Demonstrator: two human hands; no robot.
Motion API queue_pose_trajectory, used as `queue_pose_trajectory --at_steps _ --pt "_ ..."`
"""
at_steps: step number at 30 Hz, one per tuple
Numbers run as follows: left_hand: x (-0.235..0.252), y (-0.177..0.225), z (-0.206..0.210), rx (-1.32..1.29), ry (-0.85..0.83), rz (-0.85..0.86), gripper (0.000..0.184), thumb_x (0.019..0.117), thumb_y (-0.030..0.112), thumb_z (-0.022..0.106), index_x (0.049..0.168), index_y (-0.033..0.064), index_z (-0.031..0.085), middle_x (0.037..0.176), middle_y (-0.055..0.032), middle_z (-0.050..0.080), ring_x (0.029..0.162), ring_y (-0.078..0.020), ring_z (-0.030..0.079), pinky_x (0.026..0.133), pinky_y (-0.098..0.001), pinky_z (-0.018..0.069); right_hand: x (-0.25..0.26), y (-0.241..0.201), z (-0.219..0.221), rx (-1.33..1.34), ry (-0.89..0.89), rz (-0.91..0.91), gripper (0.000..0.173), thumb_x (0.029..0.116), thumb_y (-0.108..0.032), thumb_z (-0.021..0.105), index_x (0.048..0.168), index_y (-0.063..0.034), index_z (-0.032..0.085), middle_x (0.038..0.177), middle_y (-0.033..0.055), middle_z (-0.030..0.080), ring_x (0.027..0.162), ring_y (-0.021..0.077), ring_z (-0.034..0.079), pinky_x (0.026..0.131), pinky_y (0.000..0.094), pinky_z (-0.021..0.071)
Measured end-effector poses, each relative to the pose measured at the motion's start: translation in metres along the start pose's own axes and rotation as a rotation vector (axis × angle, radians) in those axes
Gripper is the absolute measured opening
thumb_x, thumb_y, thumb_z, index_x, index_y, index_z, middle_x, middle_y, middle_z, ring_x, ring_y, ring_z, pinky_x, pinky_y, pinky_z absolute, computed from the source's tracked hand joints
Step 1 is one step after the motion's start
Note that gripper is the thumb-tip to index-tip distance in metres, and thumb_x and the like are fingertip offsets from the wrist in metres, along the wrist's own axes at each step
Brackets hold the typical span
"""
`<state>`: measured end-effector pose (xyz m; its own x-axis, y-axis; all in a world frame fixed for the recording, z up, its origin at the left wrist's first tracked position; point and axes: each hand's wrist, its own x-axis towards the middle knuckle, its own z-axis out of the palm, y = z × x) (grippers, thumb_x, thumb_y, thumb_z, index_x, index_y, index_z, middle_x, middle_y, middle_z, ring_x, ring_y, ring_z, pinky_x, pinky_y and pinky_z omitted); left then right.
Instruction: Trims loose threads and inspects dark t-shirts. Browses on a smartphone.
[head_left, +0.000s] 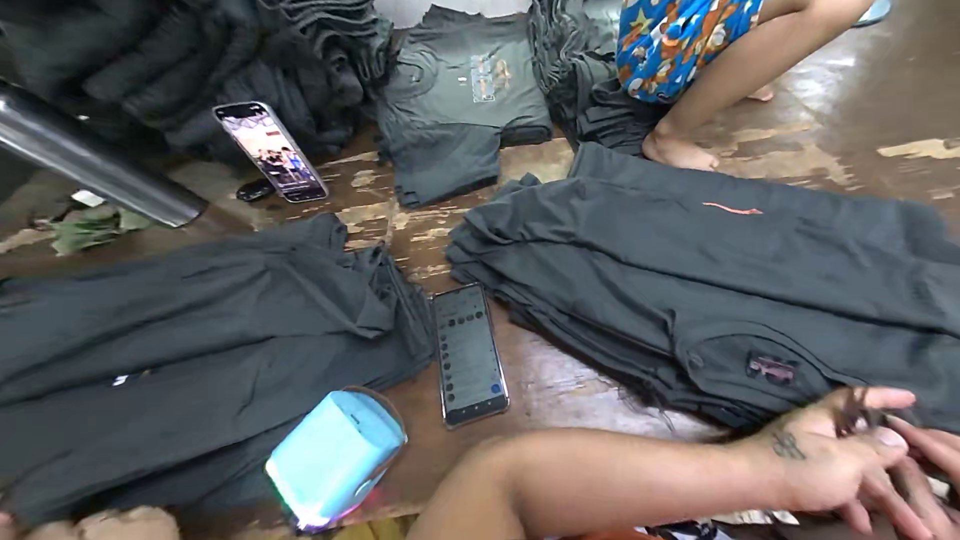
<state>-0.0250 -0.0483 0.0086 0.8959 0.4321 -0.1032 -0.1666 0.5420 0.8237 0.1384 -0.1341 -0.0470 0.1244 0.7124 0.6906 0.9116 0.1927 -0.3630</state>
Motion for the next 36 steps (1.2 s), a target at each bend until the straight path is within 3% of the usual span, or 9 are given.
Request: queue_pose_trajectory --at_steps 5,8,11,15,20,22,27,31,36 --pt "0.008 0.006 -0.006 0.021 0.005 -0.101 0.047 0.1108 0.019 0.028 0.158 0.0135 0.030 0.096 -0.0101 0.068 0.056 -0.0097 0.061 0.045 -0.0229 0.0474 -0.004 -0.004 0.003 0.182 0.070 0.147 0.021 0.1005 -0.021 0.060 0.095 -0.0021 0.069 0.097 0.0056 0.066 0.100 0.0035 0.061 0.092 0.0150 0.0480" --pt "0.020 0.010 -0.012 0.059 0.023 -0.126 0.047 0.1097 0.017 0.027 0.156 0.0096 0.031 0.087 -0.0048 0.069 0.056 -0.0099 0.065 0.044 -0.0226 0.0515 -0.008 -0.003 0.000 0.555 0.190 0.320 0.021 0.1037 -0.038 0.057 0.096 -0.0264 0.073 0.096 -0.0176 0.069 0.093 -0.0051 0.064 0.084 0.0149 0.0532" --pt "0.027 0.003 -0.012 0.001 0.034 -0.119 0.045 0.1092 0.015 0.023 0.150 0.0058 0.038 0.083 0.0009 0.066 0.057 -0.0077 0.064 0.045 -0.0208 0.0528 -0.018 -0.002 -0.017 0.720 0.164 0.306 0.024 0.1054 -0.041 0.053 0.098 -0.0264 0.071 0.093 -0.0147 0.070 0.089 0.0000 0.067 0.083 0.0205 0.0566" --pt "0.032 -0.009 -0.015 -0.160 0.030 -0.101 0.046 0.1083 0.016 0.015 0.146 0.0062 0.040 0.081 0.0017 0.067 0.056 -0.0069 0.064 0.047 -0.0202 0.0545 -0.034 -0.001 -0.031 0.609 0.139 0.250 0.045 0.1080 -0.046 0.044 0.079 -0.0160 0.061 0.075 -0.0072 0.064 0.080 0.0024 0.067 0.079 0.0231 0.0565" --pt "0.034 -0.013 -0.012 -0.275 0.044 -0.080 0.047 0.1080 0.018 0.011 0.144 0.0084 0.040 0.087 -0.0005 0.072 0.058 -0.0080 0.066 0.049 -0.0206 0.0552 -0.015 -0.009 -0.035 0.309 0.050 0.427 0.044 0.1040 -0.035 0.054 0.104 0.0036 0.074 0.096 0.0112 0.072 0.084 0.0054 0.066 0.075 0.0199 0.0553" --pt "0.031 -0.016 -0.010 -0.173 0.001 -0.018 0.045 0.1076 0.016 0.014 0.147 0.0079 0.035 0.094 -0.0009 0.074 0.060 -0.0088 0.068 0.050 -0.0214 0.0564 -0.003 -0.011 -0.023 0.332 0.015 0.468 0.044 0.1027 -0.033 0.055 0.102 0.0061 0.074 0.092 0.0144 0.072 0.077 0.0093 0.066 0.070 0.0238 0.0555" --pt "0.025 -0.019 -0.005 0.299 -0.092 0.246 0.051 0.1101 0.021 0.033 0.153 -0.0064 0.024 0.110 0.0036 0.069 0.073 -0.0042 0.069 0.057 -0.0206 0.0585 -0.003 -0.010 0.003 0.751 0.171 0.546 0.016 0.0967 -0.010 0.061 0.086 0.0000 0.066 0.069 -0.0062 0.063 0.056 -0.0048 0.057 0.054 0.0143 0.0505" --pt "0.023 -0.018 -0.011 0.182 -0.022 0.181 0.048 0.1082 0.014 0.026 0.154 -0.0022 0.025 0.107 0.0013 0.070 0.062 -0.0041 0.066 0.053 -0.0196 0.0569 -0.025 0.004 0.003 0.934 0.169 0.414 0.015 0.1010 -0.026 0.062 0.094 -0.0177 0.072 0.083 -0.0127 0.067 0.063 -0.0058 0.059 0.055 0.0135 0.0521" --pt "0.022 -0.017 -0.008 0.252 -0.037 0.189 0.050 0.1078 0.014 0.028 0.154 -0.0055 0.028 0.102 0.0009 0.067 0.061 -0.0004 0.061 0.051 -0.0168 0.0524 -0.024 0.003 -0.006 0.792 0.036 0.502 0.031 0.1055 -0.042 0.052 0.105 -0.0170 0.070 0.079 -0.0149 0.068 0.057 -0.0065 0.057 0.051 0.0137 0.0501"
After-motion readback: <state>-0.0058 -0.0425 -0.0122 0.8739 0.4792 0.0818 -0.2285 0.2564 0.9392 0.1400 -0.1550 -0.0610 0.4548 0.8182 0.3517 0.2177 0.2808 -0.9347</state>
